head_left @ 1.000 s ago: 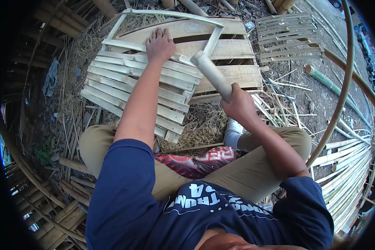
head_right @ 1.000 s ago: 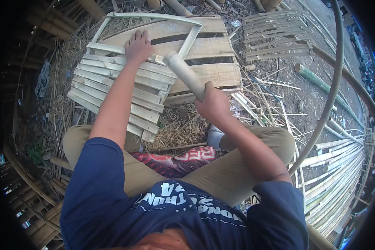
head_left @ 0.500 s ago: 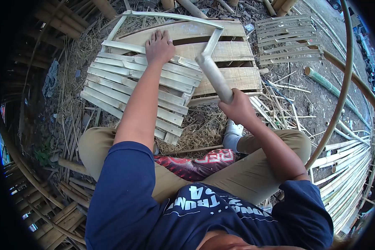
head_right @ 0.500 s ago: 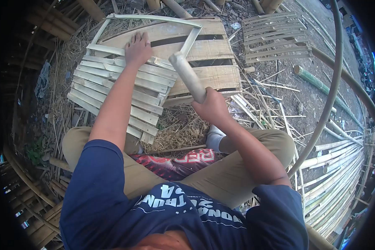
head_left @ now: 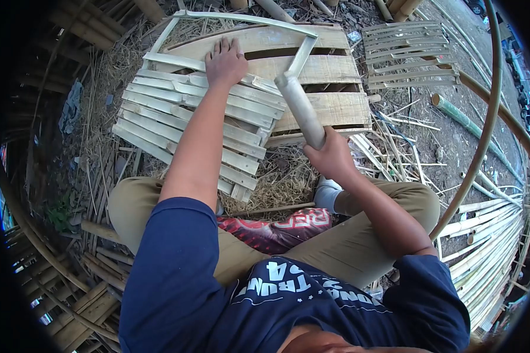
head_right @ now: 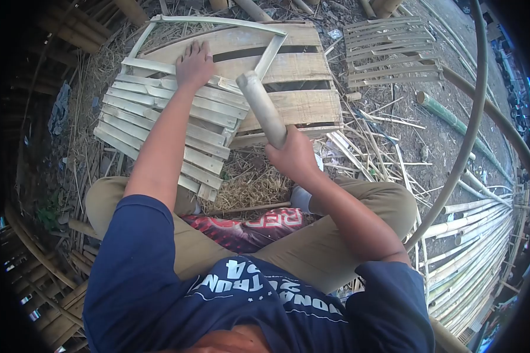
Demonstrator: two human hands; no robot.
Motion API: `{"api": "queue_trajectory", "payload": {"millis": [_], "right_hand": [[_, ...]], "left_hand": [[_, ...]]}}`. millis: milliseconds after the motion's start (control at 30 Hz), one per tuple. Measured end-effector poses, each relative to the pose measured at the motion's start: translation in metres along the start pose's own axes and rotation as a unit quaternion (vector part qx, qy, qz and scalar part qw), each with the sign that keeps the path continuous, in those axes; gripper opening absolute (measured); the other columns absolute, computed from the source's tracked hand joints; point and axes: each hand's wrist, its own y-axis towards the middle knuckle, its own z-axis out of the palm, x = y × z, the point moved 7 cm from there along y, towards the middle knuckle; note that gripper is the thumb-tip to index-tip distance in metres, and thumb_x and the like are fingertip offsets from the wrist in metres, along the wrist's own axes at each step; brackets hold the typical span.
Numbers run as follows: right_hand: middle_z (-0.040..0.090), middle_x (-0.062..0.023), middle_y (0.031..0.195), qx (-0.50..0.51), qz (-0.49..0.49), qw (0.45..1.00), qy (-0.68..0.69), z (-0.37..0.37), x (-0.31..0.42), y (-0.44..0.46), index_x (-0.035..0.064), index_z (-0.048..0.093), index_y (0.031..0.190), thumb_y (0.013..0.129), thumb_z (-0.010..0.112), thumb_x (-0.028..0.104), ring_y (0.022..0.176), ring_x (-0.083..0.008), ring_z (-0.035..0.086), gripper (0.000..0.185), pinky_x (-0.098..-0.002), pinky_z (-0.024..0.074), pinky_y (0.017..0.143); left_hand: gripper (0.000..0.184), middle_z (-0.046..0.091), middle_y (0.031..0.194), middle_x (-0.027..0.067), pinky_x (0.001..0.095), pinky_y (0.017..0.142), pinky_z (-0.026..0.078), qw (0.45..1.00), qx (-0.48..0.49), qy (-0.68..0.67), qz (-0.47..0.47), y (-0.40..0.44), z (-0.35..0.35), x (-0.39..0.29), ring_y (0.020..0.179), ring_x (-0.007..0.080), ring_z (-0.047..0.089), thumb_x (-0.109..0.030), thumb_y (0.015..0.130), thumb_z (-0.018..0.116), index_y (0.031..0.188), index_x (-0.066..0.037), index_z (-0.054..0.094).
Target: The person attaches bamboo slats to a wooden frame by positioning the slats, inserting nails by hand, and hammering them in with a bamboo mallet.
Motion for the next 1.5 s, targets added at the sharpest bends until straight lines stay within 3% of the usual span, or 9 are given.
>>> {"api": "queue_trajectory", "payload": {"millis": [267,400,467,533,667,1067,1200,1267,1500], "right_hand": [[0.072,-0.0298,0.085,0.033,0.027,0.999,0.025,-0.001,0.002,0.001,-0.0095,0.060,0.105,0.085,0.077,0.028,0.077,-0.0405,0.075,0.045,-0.0493,0.0575,0.069],[0.072,-0.0288,0.085,-0.210,-0.080,0.963,0.152,-0.059,0.045,-0.014,-0.0082,0.061,0.104,0.086,0.078,0.027,0.076,-0.0405,0.075,0.043,-0.0493,0.0580,0.068],[0.073,-0.0272,0.089,-0.076,-0.011,0.990,-0.119,-0.041,0.029,0.006,-0.0058,0.061,0.106,0.088,0.078,0.033,0.077,-0.0422,0.074,0.046,-0.0504,0.0574,0.069],[0.072,-0.0305,0.085,-0.011,0.033,0.995,-0.097,-0.015,0.003,0.012,-0.0072,0.060,0.102,0.086,0.076,0.026,0.080,-0.0477,0.073,0.040,-0.0541,0.0583,0.076],[0.072,-0.0307,0.087,-0.068,-0.038,0.994,-0.082,-0.031,0.021,0.010,-0.0083,0.060,0.101,0.084,0.076,0.026,0.083,-0.0471,0.073,0.041,-0.0542,0.0576,0.077],[0.071,-0.0309,0.085,-0.047,-0.068,0.992,-0.100,-0.025,0.006,0.010,-0.0063,0.059,0.102,0.086,0.077,0.028,0.078,-0.0469,0.072,0.042,-0.0535,0.0573,0.072],[0.072,-0.0279,0.085,-0.256,-0.146,0.937,0.185,-0.073,0.049,-0.025,-0.0041,0.058,0.103,0.086,0.078,0.026,0.076,-0.0448,0.073,0.040,-0.0522,0.0576,0.070],[0.072,-0.0271,0.084,-0.053,-0.063,0.982,-0.170,-0.040,0.029,-0.001,-0.0034,0.058,0.102,0.085,0.077,0.025,0.076,-0.0448,0.073,0.038,-0.0526,0.0578,0.070],[0.072,-0.0255,0.081,-0.084,-0.074,0.981,-0.156,-0.034,0.006,0.015,-0.0023,0.059,0.100,0.083,0.078,0.026,0.076,-0.0452,0.072,0.039,-0.0533,0.0572,0.070]], "left_hand": [[0.056,0.034,0.171,0.0109,0.0532,0.126,0.024,1.000,0.011,-0.008,-0.011,-0.002,-0.001,0.000,0.158,0.0299,0.031,-0.035,0.108,0.037,0.162,-0.020,0.040],[0.057,0.034,0.171,0.0108,0.0527,0.127,0.024,1.000,0.015,-0.015,-0.014,-0.001,-0.003,0.000,0.158,0.0295,0.031,-0.034,0.108,0.038,0.162,-0.020,0.040],[0.056,0.034,0.171,0.0107,0.0524,0.126,0.024,1.000,0.013,-0.004,-0.013,-0.004,-0.003,0.002,0.158,0.0293,0.031,-0.034,0.108,0.038,0.162,-0.020,0.040],[0.056,0.035,0.171,0.0104,0.0521,0.126,0.024,1.000,0.014,-0.001,-0.012,-0.005,0.000,-0.002,0.158,0.0291,0.031,-0.035,0.108,0.038,0.162,-0.020,0.040],[0.056,0.035,0.171,0.0096,0.0517,0.126,0.024,1.000,0.006,-0.008,-0.016,0.002,0.002,0.002,0.158,0.0285,0.032,-0.034,0.108,0.037,0.162,-0.021,0.041],[0.056,0.034,0.171,0.0095,0.0517,0.127,0.024,1.000,0.011,-0.005,-0.017,0.000,0.002,0.001,0.158,0.0282,0.031,-0.034,0.107,0.037,0.162,-0.022,0.041],[0.056,0.034,0.171,0.0096,0.0518,0.127,0.024,1.000,0.014,-0.010,-0.019,-0.001,-0.001,0.001,0.158,0.0281,0.030,-0.034,0.107,0.037,0.162,-0.022,0.041],[0.057,0.034,0.172,0.0092,0.0511,0.127,0.022,1.000,0.015,-0.011,-0.016,-0.005,0.001,0.002,0.159,0.0270,0.030,-0.034,0.107,0.038,0.162,-0.021,0.041],[0.056,0.034,0.171,0.0095,0.0517,0.127,0.023,1.000,0.016,-0.010,-0.020,0.001,-0.001,0.003,0.158,0.0273,0.031,-0.035,0.108,0.037,0.162,-0.022,0.041]]}}
